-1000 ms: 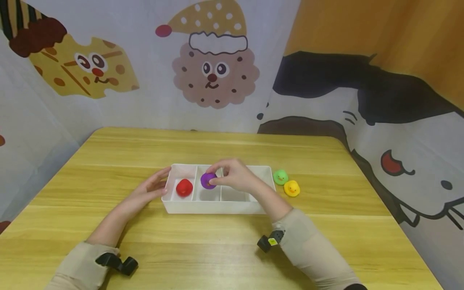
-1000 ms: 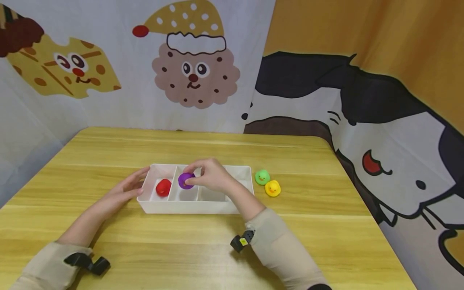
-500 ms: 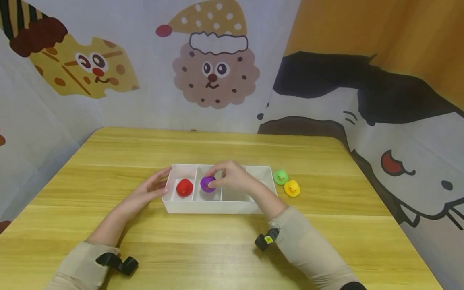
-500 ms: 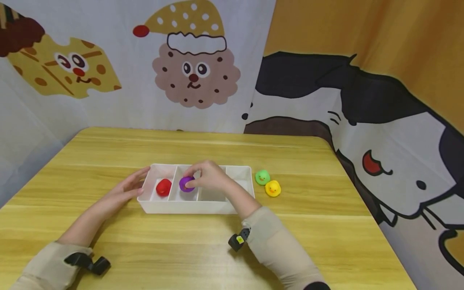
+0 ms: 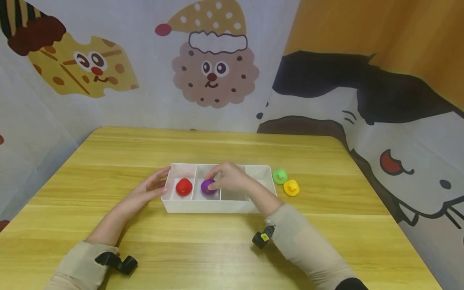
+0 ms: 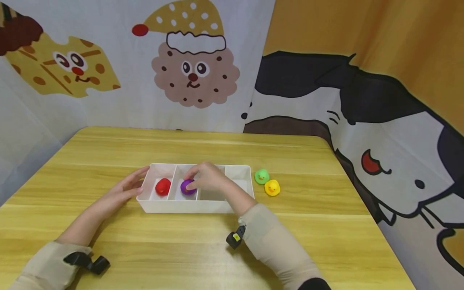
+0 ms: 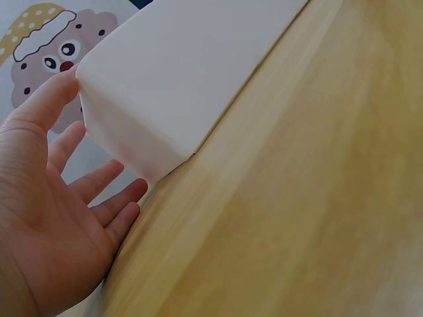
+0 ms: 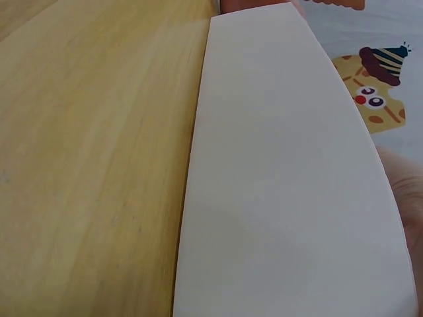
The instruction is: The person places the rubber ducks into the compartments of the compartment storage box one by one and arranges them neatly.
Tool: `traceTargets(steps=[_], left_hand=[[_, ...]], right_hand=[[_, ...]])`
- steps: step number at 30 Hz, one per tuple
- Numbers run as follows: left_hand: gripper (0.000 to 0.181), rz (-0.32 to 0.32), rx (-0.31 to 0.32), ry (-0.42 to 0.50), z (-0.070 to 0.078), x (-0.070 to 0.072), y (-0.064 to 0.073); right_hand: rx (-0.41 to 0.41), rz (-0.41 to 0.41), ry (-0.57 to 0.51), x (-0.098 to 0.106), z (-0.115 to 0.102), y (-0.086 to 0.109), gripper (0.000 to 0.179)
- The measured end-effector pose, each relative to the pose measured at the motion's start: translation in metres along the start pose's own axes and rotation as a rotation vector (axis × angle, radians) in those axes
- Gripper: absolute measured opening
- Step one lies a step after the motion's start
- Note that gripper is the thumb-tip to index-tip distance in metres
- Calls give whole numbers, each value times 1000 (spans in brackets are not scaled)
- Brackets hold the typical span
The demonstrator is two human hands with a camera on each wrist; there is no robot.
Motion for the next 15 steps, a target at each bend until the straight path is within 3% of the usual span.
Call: traceTargets(steps=[15], left_hand=[[64, -6, -14, 7, 1, 0, 0]], right_hand=[[-45, -26, -5, -4, -2, -1, 22]])
Point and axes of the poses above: each hand's wrist, its own y-axis away from the middle knuckle, its own x-axis out of the back of the hand, z = x × y, the point moved 8 cm from there along -y, towards the middle knuckle, and after that the axes turned 6 degrees about -x, right-handed, at the moved point
